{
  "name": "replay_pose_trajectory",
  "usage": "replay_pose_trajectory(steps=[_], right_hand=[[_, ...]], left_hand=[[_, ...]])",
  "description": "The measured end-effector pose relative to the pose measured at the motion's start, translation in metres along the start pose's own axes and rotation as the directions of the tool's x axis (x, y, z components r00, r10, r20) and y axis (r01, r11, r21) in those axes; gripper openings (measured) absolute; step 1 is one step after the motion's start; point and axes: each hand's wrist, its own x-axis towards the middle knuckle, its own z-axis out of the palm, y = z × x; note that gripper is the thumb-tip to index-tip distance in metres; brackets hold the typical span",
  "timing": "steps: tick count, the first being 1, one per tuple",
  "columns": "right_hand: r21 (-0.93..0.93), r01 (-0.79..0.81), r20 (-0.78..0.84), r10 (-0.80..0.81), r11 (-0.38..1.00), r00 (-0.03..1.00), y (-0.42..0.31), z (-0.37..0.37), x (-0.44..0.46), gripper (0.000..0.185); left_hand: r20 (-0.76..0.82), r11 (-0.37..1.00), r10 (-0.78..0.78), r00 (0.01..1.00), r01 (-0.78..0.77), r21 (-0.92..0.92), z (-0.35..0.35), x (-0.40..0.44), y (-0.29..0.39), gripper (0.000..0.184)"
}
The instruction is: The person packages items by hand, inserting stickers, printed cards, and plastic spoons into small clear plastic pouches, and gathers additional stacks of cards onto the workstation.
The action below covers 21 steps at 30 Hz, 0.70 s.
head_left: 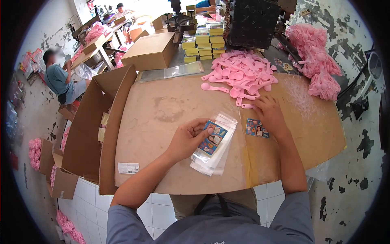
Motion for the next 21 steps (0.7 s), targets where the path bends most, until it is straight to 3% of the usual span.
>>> replay_pose_trajectory(steps=[1, 7, 8, 10, 13, 16, 21], right_hand=[[-0.089, 0.017, 0.012, -0.016, 0.996, 1.0, 0.003, 0.002, -0.001, 0.024], [-0.057, 0.013, 0.041, -0.011, 0.998, 0.999, -0.004, 0.002, 0.0, 0.023], [0.121, -0.065, 0.023, 0.063, 0.99, 0.998, -0.008, 0.0, 0.002, 0.025], [0.462, -0.203, 0.033, 0.212, 0.863, 0.977, -0.03, -0.008, 0.008, 0.029], [0.934, -0.096, -0.01, 0.295, 0.343, 0.955, -0.053, 0.003, 0.01, 0.043], [0.98, -0.114, 0.053, 0.341, 0.16, 0.939, -0.078, -0.005, 0.013, 0.054], [0.975, -0.138, 0.072, 0.338, 0.176, 0.938, -0.091, 0.002, 0.008, 0.058]], left_hand=[[0.003, 1.0, -0.001, 1.0, 0.001, -0.001, -0.002, 0.0, -0.002, 0.037], [0.014, 0.999, 0.049, 0.999, -0.049, 0.0, -0.001, -0.002, -0.004, 0.032], [0.013, 0.999, 0.049, 0.999, -0.049, 0.012, -0.002, -0.002, -0.004, 0.032], [0.026, 0.999, 0.02, 0.999, -0.021, 0.041, -0.001, -0.002, 0.0, 0.032], [0.066, 1.0, -0.003, 0.998, 0.001, 0.027, 0.002, -0.003, -0.006, 0.033], [0.098, 0.998, -0.015, 0.995, 0.009, 0.055, 0.002, -0.004, -0.006, 0.033], [0.108, 0.996, -0.054, 0.993, 0.047, 0.07, 0.003, -0.004, -0.006, 0.034]])
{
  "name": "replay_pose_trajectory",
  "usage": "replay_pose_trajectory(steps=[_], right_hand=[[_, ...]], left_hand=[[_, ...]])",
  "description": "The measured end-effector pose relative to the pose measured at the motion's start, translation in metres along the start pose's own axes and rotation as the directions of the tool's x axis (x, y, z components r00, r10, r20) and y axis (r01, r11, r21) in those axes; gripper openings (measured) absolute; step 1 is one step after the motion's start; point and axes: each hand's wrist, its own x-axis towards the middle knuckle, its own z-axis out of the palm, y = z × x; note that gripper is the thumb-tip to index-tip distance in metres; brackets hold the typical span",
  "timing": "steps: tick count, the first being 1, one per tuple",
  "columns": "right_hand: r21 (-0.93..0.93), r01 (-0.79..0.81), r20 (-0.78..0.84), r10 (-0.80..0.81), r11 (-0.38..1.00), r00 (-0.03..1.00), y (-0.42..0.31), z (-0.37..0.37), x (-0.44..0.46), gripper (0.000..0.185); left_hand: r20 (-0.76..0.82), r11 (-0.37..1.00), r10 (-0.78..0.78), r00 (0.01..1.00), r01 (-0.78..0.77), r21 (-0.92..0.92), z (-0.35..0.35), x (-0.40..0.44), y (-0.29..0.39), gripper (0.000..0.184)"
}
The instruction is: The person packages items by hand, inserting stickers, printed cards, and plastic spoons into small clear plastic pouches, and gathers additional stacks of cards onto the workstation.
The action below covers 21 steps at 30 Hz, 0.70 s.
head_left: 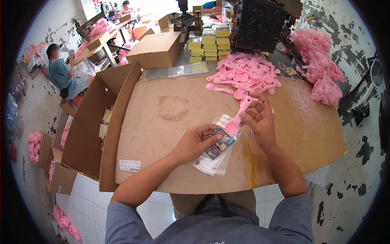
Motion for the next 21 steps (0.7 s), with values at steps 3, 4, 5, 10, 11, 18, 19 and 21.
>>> replay_pose_trajectory(steps=[3, 4, 5, 10, 11, 18, 19, 21], right_hand=[[0.005, 0.031, 0.012, -0.031, 0.999, 0.999, 0.006, 0.002, -0.003, 0.058], [0.012, 0.05, 0.016, -0.05, 0.999, 0.999, 0.008, 0.002, -0.004, 0.058], [0.022, 0.054, 0.011, -0.054, 0.998, 0.998, 0.009, 0.003, -0.005, 0.057], [-0.011, 0.065, 0.03, -0.065, 0.998, 0.997, 0.019, 0.011, -0.017, 0.048], [-0.041, 0.063, 0.054, -0.061, 0.997, 0.997, 0.022, 0.011, -0.018, 0.046], [-0.086, 0.048, 0.179, -0.032, 0.995, 0.983, 0.022, 0.002, -0.017, 0.034], [-0.079, 0.055, 0.191, -0.039, 0.995, 0.981, 0.022, 0.001, -0.016, 0.034], [-0.094, 0.047, 0.197, -0.028, 0.994, 0.98, 0.021, 0.001, -0.016, 0.032]], left_hand=[[0.0, 0.999, -0.038, 0.999, 0.038, 0.007, 0.002, -0.002, 0.006, 0.033], [-0.004, 1.0, -0.031, 1.0, 0.031, 0.0, 0.002, -0.001, 0.002, 0.033], [-0.008, 1.0, -0.025, 1.0, 0.025, -0.007, 0.003, 0.0, 0.0, 0.033], [-0.011, 1.0, 0.012, 1.0, -0.012, -0.025, 0.003, 0.0, 0.001, 0.033], [-0.007, 1.0, 0.011, 1.0, -0.011, -0.02, 0.002, 0.0, 0.002, 0.033], [0.004, 0.999, 0.021, 1.0, -0.021, -0.044, -0.001, 0.001, -0.002, 0.036], [0.005, 0.999, 0.013, 1.0, -0.013, -0.048, -0.001, 0.0, 0.0, 0.036], [-0.002, 0.998, 0.013, 1.0, -0.013, -0.063, -0.001, 0.0, 0.002, 0.035]])
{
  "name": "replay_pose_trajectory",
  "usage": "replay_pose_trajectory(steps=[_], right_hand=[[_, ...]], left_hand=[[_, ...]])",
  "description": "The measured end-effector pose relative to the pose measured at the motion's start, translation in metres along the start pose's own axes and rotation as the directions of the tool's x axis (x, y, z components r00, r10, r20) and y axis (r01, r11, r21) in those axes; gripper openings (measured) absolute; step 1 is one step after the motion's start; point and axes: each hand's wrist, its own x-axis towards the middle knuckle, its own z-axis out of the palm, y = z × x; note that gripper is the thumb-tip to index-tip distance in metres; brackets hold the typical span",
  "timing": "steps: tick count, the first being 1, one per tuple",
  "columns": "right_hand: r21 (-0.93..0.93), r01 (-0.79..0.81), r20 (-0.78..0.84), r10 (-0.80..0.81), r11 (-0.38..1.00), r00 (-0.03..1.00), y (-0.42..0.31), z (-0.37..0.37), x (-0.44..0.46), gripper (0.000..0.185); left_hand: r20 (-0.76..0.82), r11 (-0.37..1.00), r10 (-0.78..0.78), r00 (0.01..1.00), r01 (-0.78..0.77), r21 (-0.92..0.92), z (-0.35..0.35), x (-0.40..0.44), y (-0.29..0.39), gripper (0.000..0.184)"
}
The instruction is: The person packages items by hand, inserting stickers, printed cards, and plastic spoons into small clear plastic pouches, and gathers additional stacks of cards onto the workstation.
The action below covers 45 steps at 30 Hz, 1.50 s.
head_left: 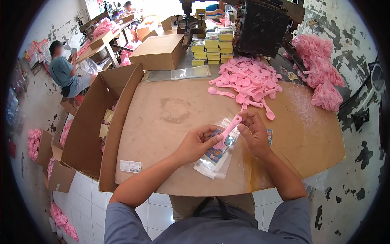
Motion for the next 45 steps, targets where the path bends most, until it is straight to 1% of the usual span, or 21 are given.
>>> replay_pose_trajectory(steps=[1, 4, 6, 8, 10, 13, 16, 19, 20, 22, 25, 26, 28, 29, 32, 35, 38, 39, 41, 42, 45], right_hand=[[-0.006, -0.006, 0.003, 0.006, 1.0, 1.0, 0.0, 0.0, -0.001, 0.031], [-0.137, 0.001, 0.126, 0.016, 0.991, 0.992, 0.005, -0.007, -0.003, 0.031], [-0.247, 0.113, 0.252, -0.049, 0.963, 0.966, -0.005, -0.006, 0.0, 0.032], [-0.196, 0.11, 0.31, -0.045, 0.974, 0.95, -0.007, -0.006, 0.002, 0.034], [0.006, -0.016, 0.305, 0.013, 1.0, 0.952, -0.002, -0.008, 0.003, 0.037], [0.03, -0.088, 0.009, 0.088, 0.996, 0.996, -0.007, 0.01, 0.001, 0.043], [-0.245, 0.146, 0.067, -0.134, 0.958, 0.989, -0.008, 0.008, 0.002, 0.036], [-0.415, 0.379, 0.271, -0.285, 0.827, 0.92, -0.029, 0.0, 0.008, 0.025], [-0.442, 0.398, 0.248, -0.317, 0.804, 0.916, -0.037, 0.0, 0.01, 0.022], [-0.498, 0.432, 0.205, -0.383, 0.752, 0.901, -0.055, 0.0, 0.014, 0.015], [-0.542, 0.458, 0.298, -0.348, 0.705, 0.889, -0.083, 0.002, 0.021, 0.017], [-0.541, 0.474, 0.308, -0.36, 0.695, 0.881, -0.093, 0.002, 0.022, 0.017], [-0.539, 0.505, 0.326, -0.386, 0.674, 0.863, -0.111, 0.001, 0.026, 0.017], [-0.585, 0.56, 0.323, -0.464, 0.587, 0.825, -0.121, 0.005, 0.029, 0.019], [-0.667, 0.545, 0.3, -0.486, 0.508, 0.821, -0.138, 0.009, 0.034, 0.019], [-0.81, 0.575, 0.461, -0.485, 0.111, 0.743, -0.167, 0.018, 0.047, 0.016], [-0.789, 0.59, 0.483, -0.419, 0.172, 0.769, -0.169, 0.022, 0.049, 0.012], [-0.803, 0.554, 0.464, -0.353, 0.221, 0.813, -0.169, 0.021, 0.05, 0.011], [-0.824, 0.47, 0.425, -0.205, 0.315, 0.882, -0.167, 0.019, 0.049, 0.011], [-0.82, 0.45, 0.412, -0.182, 0.354, 0.893, -0.166, 0.021, 0.048, 0.01], [-0.796, 0.413, 0.394, -0.139, 0.443, 0.909, -0.159, 0.028, 0.045, 0.011]], left_hand=[[-0.007, 1.0, 0.01, 1.0, -0.01, -0.01, 0.0, 0.0, 0.0, 0.035], [-0.019, 0.998, 0.051, 0.999, -0.051, -0.026, -0.001, 0.0, 0.0, 0.034], [-0.025, 0.998, 0.056, 0.998, -0.056, -0.025, -0.003, 0.001, 0.002, 0.032], [-0.033, 0.999, 0.026, 0.999, -0.026, -0.02, -0.003, -0.001, 0.006, 0.031], [-0.028, 0.999, 0.029, 0.999, -0.03, -0.02, -0.004, -0.001, 0.006, 0.03], [0.007, 0.999, 0.035, 0.999, -0.035, -0.015, -0.003, -0.001, 0.006, 0.029], [0.046, 1.0, 0.015, 0.999, -0.014, -0.025, -0.001, -0.003, 0.007, 0.03], [0.087, 1.0, -0.012, 0.996, 0.014, -0.027, 0.001, -0.006, 0.009, 0.03], [0.102, 1.0, -0.015, 0.995, 0.018, -0.023, 0.001, -0.006, 0.01, 0.03], [0.11, 0.999, 0.029, 0.993, -0.034, 0.037, -0.001, -0.005, 0.007, 0.032], [0.103, 0.991, 0.058, 0.993, -0.07, 0.111, -0.002, -0.006, -0.003, 0.039], [0.098, 0.988, 0.062, 0.993, -0.075, 0.136, -0.002, -0.006, -0.004, 0.041], [0.069, 0.995, -0.011, 0.998, 0.004, 0.098, -0.004, -0.006, -0.002, 0.044], [0.055, 0.996, -0.048, 0.997, 0.044, 0.073, -0.005, -0.006, -0.002, 0.045], [0.085, 0.998, -0.034, 0.996, 0.037, -0.044, -0.012, -0.005, 0.001, 0.045], [-0.099, 0.976, 0.218, 0.971, -0.218, 0.012, -0.008, 0.002, 0.0, 0.035], [-0.136, 0.899, 0.383, 0.914, -0.335, 0.282, -0.013, 0.001, 0.004, 0.037], [-0.081, 0.84, 0.443, 0.893, -0.382, 0.386, -0.014, -0.003, 0.014, 0.044], [-0.046, 0.792, 0.498, 0.866, -0.433, 0.43, -0.004, -0.011, 0.025, 0.048], [-0.022, 0.764, 0.523, 0.852, -0.457, 0.455, -0.001, -0.013, 0.03, 0.049], [0.04, 0.74, 0.512, 0.858, -0.464, 0.488, 0.004, -0.019, 0.036, 0.056]])
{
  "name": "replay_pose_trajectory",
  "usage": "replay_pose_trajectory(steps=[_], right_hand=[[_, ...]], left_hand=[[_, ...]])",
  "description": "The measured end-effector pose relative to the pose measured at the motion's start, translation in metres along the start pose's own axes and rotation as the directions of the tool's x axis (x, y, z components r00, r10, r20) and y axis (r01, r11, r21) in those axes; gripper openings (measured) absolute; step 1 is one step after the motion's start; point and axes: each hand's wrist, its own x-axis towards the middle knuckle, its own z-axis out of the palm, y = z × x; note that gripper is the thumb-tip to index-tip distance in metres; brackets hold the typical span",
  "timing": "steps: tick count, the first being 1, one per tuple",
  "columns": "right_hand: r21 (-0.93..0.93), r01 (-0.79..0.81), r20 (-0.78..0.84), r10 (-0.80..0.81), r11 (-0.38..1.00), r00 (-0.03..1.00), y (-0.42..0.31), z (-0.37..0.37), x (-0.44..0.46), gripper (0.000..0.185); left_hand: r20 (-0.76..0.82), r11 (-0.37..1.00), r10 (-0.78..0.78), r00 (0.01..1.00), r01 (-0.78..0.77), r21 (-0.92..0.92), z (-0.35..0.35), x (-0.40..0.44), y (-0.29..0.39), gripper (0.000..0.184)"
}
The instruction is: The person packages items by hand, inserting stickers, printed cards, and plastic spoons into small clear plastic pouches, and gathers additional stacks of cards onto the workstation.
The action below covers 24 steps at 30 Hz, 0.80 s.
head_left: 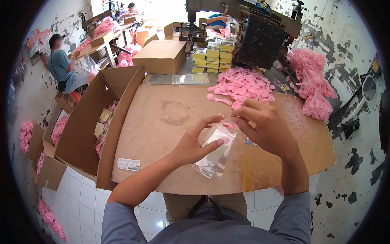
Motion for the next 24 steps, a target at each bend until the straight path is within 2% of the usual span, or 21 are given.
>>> replay_pose_trajectory(steps=[3, 6, 9, 12, 17, 21, 24], right_hand=[[0.081, 0.001, 0.013, -0.002, 0.997, 1.0, 0.0, 0.016, -0.004, 0.011], [0.175, -0.017, 0.026, 0.012, 0.984, 1.0, -0.001, 0.025, -0.006, 0.011], [0.202, -0.022, -0.011, 0.025, 0.979, 1.0, 0.0, 0.027, -0.006, 0.013], [0.2, -0.008, -0.085, 0.026, 0.98, 0.996, -0.002, 0.028, -0.002, 0.014], [0.201, 0.069, -0.219, -0.024, 0.977, 0.975, 0.004, 0.04, -0.001, 0.014], [0.187, 0.082, -0.233, -0.037, 0.979, 0.972, 0.002, 0.043, 0.002, 0.013], [0.183, 0.078, -0.244, -0.031, 0.98, 0.969, 0.004, 0.045, 0.003, 0.013]], left_hand=[[0.008, 0.992, -0.073, 0.997, 0.074, -0.105, 0.003, -0.002, 0.002, 0.048], [0.095, 0.899, -0.177, 0.98, 0.2, -0.39, 0.003, -0.003, -0.005, 0.039], [0.071, 0.846, -0.187, 0.98, 0.198, -0.496, 0.004, -0.002, -0.003, 0.033], [0.042, 0.82, -0.226, 0.973, 0.213, -0.532, 0.002, 0.0, 0.004, 0.035], [0.002, 0.918, -0.153, 0.988, 0.143, -0.37, -0.001, -0.001, 0.009, 0.038], [0.002, 0.944, -0.153, 0.988, 0.147, -0.297, -0.002, -0.001, 0.006, 0.037], [-0.004, 0.92, -0.218, 0.976, 0.204, -0.333, -0.003, -0.003, 0.0, 0.036]])
